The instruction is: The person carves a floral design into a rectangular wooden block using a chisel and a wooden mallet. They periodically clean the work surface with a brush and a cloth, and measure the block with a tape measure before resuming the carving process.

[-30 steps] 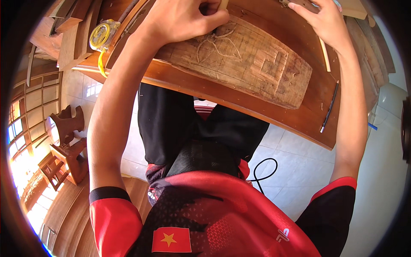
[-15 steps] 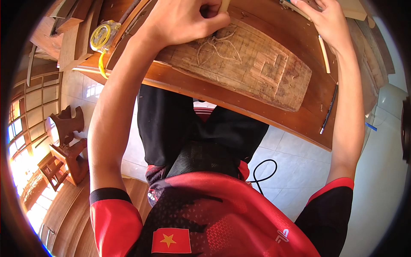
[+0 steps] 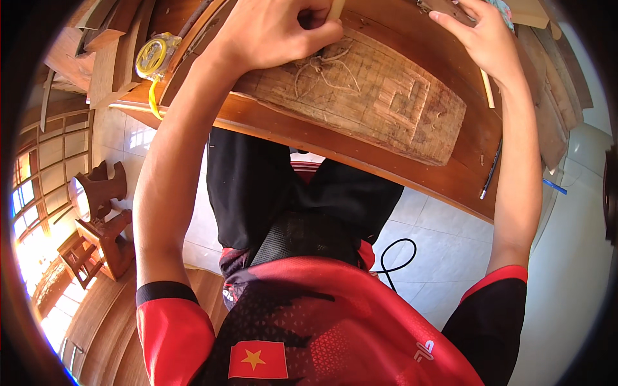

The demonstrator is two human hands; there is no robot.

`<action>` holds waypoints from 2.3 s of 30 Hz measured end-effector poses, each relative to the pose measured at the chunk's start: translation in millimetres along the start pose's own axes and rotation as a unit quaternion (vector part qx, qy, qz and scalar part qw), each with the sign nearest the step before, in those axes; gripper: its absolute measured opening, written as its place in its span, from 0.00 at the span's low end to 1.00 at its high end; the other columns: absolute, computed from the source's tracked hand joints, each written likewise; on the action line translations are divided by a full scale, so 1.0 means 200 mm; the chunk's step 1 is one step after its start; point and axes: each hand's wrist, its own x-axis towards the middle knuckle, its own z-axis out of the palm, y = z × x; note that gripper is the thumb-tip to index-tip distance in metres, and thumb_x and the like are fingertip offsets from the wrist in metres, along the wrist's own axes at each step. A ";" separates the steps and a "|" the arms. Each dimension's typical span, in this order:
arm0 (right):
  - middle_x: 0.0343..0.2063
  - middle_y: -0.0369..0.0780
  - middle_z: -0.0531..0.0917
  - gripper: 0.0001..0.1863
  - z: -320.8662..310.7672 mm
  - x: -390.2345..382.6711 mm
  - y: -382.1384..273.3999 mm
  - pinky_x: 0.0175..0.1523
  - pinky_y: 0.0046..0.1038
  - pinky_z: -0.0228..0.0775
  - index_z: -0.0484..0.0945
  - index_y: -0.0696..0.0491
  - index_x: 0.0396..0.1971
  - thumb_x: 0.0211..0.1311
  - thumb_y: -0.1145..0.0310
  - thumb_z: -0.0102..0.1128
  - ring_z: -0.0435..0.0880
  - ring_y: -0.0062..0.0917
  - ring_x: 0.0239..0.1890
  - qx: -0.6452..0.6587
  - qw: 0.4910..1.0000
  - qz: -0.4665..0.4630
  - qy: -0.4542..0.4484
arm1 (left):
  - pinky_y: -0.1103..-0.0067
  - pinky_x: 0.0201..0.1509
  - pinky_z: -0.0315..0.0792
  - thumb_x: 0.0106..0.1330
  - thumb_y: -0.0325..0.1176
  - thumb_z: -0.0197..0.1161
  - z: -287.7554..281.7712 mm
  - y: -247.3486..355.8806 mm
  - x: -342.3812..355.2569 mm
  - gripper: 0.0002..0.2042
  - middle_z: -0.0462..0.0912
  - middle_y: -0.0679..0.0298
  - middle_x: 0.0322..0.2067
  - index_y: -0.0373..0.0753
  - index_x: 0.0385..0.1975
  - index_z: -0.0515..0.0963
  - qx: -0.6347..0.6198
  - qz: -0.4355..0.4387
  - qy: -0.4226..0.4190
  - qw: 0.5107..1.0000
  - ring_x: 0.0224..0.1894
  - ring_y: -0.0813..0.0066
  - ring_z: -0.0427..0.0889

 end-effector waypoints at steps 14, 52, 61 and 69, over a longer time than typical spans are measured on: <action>0.50 0.42 0.87 0.21 0.02 0.04 -0.02 0.61 0.33 0.74 0.81 0.61 0.56 0.62 0.78 0.69 0.83 0.27 0.52 -0.034 0.999 -0.008 0.019 | 0.67 0.25 0.68 0.53 0.39 0.66 0.00 0.01 -0.01 0.15 0.77 0.53 0.17 0.31 0.17 0.79 -0.010 0.003 0.003 1.000 0.19 0.59 0.75; 0.39 0.38 0.83 0.19 0.32 -0.35 -0.39 0.48 0.34 0.76 0.88 0.52 0.46 0.53 0.66 0.79 0.81 0.32 0.40 -0.114 0.979 -0.160 -0.052 | 0.65 0.28 0.62 0.60 0.35 0.63 0.02 -0.01 -0.02 0.14 0.70 0.55 0.20 0.30 0.20 0.72 -0.232 -0.102 0.147 0.956 0.21 0.58 0.68; 0.33 0.36 0.83 0.12 0.48 -0.33 -0.34 0.36 0.30 0.75 0.89 0.55 0.38 0.52 0.78 0.76 0.80 0.28 0.33 -0.070 0.981 -0.180 -0.015 | 0.76 0.30 0.59 0.68 0.32 0.61 -0.02 0.00 -0.03 0.12 0.67 0.65 0.23 0.29 0.26 0.74 -0.225 -0.112 0.104 0.962 0.26 0.78 0.64; 0.31 0.41 0.85 0.05 0.44 -0.17 -0.34 0.37 0.33 0.78 0.86 0.57 0.35 0.58 0.76 0.72 0.85 0.34 0.30 -0.006 0.996 -0.090 0.022 | 0.77 0.31 0.58 0.69 0.32 0.61 -0.03 0.00 -0.03 0.12 0.66 0.66 0.23 0.30 0.26 0.74 -0.228 -0.116 0.100 0.962 0.26 0.80 0.63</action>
